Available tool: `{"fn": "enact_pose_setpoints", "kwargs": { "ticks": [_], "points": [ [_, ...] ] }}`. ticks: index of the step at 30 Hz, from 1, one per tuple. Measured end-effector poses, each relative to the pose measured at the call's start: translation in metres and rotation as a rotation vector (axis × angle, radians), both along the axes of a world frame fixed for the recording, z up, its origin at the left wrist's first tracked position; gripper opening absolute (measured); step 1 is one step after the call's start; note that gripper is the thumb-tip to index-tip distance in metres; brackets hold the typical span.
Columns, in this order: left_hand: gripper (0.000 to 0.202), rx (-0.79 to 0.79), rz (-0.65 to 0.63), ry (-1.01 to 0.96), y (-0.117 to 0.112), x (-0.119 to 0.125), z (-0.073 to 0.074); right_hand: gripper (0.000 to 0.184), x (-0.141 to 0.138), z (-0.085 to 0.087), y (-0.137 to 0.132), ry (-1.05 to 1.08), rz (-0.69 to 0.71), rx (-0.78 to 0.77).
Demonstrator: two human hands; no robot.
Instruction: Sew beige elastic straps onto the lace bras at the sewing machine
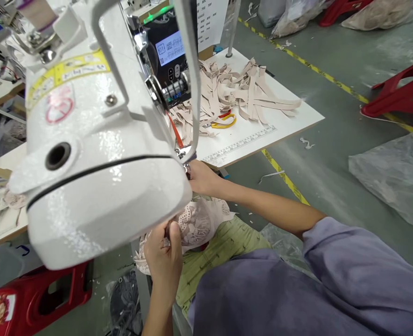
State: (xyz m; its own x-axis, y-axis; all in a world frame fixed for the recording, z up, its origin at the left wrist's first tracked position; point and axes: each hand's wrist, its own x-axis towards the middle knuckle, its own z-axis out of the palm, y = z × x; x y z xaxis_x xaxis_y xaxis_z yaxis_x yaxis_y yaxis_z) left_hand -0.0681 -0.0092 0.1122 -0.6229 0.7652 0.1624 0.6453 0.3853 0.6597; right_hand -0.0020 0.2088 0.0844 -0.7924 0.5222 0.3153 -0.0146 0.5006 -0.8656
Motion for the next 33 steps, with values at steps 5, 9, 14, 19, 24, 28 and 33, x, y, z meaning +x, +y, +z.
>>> {"fn": "enact_pose_setpoints", "kwargs": {
  "ticks": [5,9,14,19,24,28,33],
  "points": [
    [0.034,-0.050,0.049,0.032,-0.006,-0.006,-0.014,0.004,0.004,0.005,-0.001,0.022,0.005,-0.062],
    [0.030,0.108,-0.003,0.398,0.003,0.004,-0.015,0.006,0.005,0.001,-0.001,0.046,-0.003,-0.058],
    [0.052,0.077,-0.147,0.612,0.021,0.036,-0.014,0.007,0.005,-0.007,-0.003,0.071,-0.037,-0.017],
    [0.058,-0.050,-0.152,0.638,0.022,0.046,-0.017,0.006,0.005,-0.008,-0.006,0.084,-0.022,-0.013],
    [0.051,-0.066,-0.165,0.635,0.018,0.041,-0.018,0.003,0.004,-0.001,-0.006,0.019,-0.040,-0.011],
    [0.050,-0.069,-0.159,0.624,0.020,0.039,-0.017,0.007,0.002,0.002,-0.005,-0.044,-0.071,0.030],
    [0.053,-0.061,-0.160,0.634,0.022,0.037,-0.017,0.008,-0.001,0.000,-0.003,-0.049,-0.068,0.062]
  ]
}}
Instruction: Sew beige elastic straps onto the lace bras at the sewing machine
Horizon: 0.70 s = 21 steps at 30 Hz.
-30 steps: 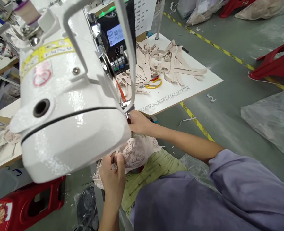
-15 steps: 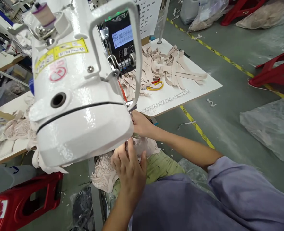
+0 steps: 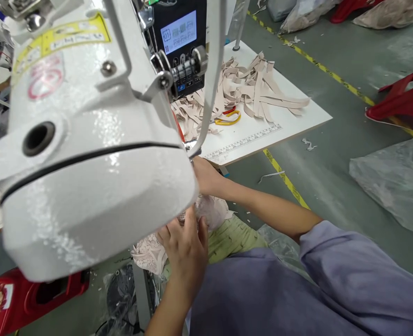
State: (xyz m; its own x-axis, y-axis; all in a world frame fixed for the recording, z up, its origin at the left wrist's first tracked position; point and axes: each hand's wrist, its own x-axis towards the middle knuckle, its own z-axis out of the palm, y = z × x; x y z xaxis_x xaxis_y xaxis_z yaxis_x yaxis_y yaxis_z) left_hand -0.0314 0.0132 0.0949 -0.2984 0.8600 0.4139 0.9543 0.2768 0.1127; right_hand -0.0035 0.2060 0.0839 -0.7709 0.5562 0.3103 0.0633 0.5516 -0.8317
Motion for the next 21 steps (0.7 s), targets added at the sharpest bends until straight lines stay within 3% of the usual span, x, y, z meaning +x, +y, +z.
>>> {"fn": "enact_pose_setpoints", "kwargs": {
  "ticks": [14,21],
  "points": [
    [0.059,0.024,-0.011,-0.033,0.0019,-0.0025,-0.0035,0.012,0.0024,0.0048,0.0005,0.029,0.010,-0.093],
    [0.052,0.008,-0.008,-0.056,0.0023,-0.0006,0.0004,0.015,0.0004,0.0042,0.0004,0.018,0.008,-0.078]
  ]
}}
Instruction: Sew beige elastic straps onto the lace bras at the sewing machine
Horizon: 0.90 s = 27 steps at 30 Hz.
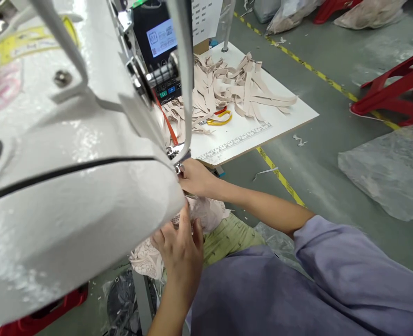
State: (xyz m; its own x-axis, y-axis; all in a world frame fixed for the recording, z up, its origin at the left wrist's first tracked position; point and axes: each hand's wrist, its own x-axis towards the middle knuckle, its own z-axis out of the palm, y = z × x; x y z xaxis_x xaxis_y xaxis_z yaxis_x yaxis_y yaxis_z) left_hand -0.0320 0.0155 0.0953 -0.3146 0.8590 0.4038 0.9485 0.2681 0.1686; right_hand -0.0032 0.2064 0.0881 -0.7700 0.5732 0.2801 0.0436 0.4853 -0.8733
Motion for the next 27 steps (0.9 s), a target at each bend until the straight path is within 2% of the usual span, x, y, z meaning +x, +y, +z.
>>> {"fn": "enact_pose_setpoints", "kwargs": {
  "ticks": [5,7,12,15,20,27],
  "points": [
    [0.055,0.104,0.032,-0.015,-0.008,-0.012,-0.008,0.007,0.007,-0.009,-0.002,0.121,-0.024,-0.065],
    [0.058,0.176,0.068,-0.117,-0.012,-0.021,-0.016,0.013,0.014,-0.016,-0.005,0.165,-0.065,-0.120],
    [0.056,0.187,0.145,-0.795,-0.013,-0.039,-0.030,0.023,0.033,-0.033,-0.023,0.199,-0.094,-0.279],
    [0.051,0.205,0.184,-1.026,-0.010,-0.041,-0.030,0.026,0.042,-0.037,-0.035,0.191,-0.054,-0.305],
    [0.050,0.313,0.237,-1.051,-0.008,-0.035,-0.021,0.029,0.049,-0.036,-0.045,0.199,-0.024,-0.228],
    [0.046,0.381,0.199,-1.076,-0.011,-0.030,-0.018,0.029,0.051,-0.033,-0.047,0.147,-0.044,-0.212]
  ]
}}
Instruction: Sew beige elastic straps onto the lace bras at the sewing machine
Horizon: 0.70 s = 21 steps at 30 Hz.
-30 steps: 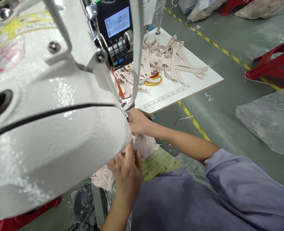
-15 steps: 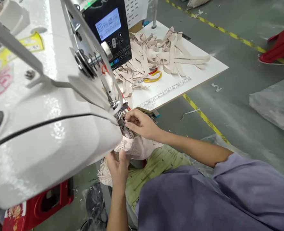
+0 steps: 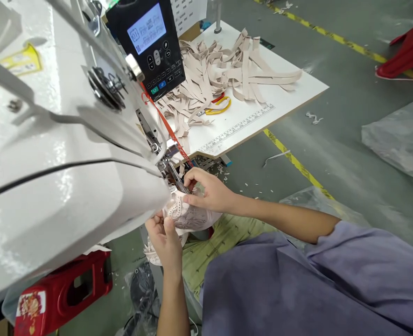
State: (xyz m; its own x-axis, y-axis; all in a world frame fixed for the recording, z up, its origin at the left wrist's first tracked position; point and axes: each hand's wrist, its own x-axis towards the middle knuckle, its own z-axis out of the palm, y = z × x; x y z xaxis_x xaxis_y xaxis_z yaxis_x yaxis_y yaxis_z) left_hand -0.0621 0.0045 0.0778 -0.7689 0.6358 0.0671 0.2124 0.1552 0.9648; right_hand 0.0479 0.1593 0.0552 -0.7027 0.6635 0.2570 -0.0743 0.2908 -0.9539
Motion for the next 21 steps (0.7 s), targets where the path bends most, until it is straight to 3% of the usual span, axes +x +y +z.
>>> {"fn": "enact_pose_setpoints", "kwargs": {
  "ticks": [12,21],
  "points": [
    [0.043,-0.002,0.018,0.119,-0.007,-0.001,0.003,0.034,0.001,0.009,-0.006,-0.064,-0.020,-0.040],
    [0.036,0.041,0.017,0.016,-0.011,-0.002,0.006,0.034,-0.003,0.014,-0.014,-0.057,-0.032,-0.212]
  ]
}}
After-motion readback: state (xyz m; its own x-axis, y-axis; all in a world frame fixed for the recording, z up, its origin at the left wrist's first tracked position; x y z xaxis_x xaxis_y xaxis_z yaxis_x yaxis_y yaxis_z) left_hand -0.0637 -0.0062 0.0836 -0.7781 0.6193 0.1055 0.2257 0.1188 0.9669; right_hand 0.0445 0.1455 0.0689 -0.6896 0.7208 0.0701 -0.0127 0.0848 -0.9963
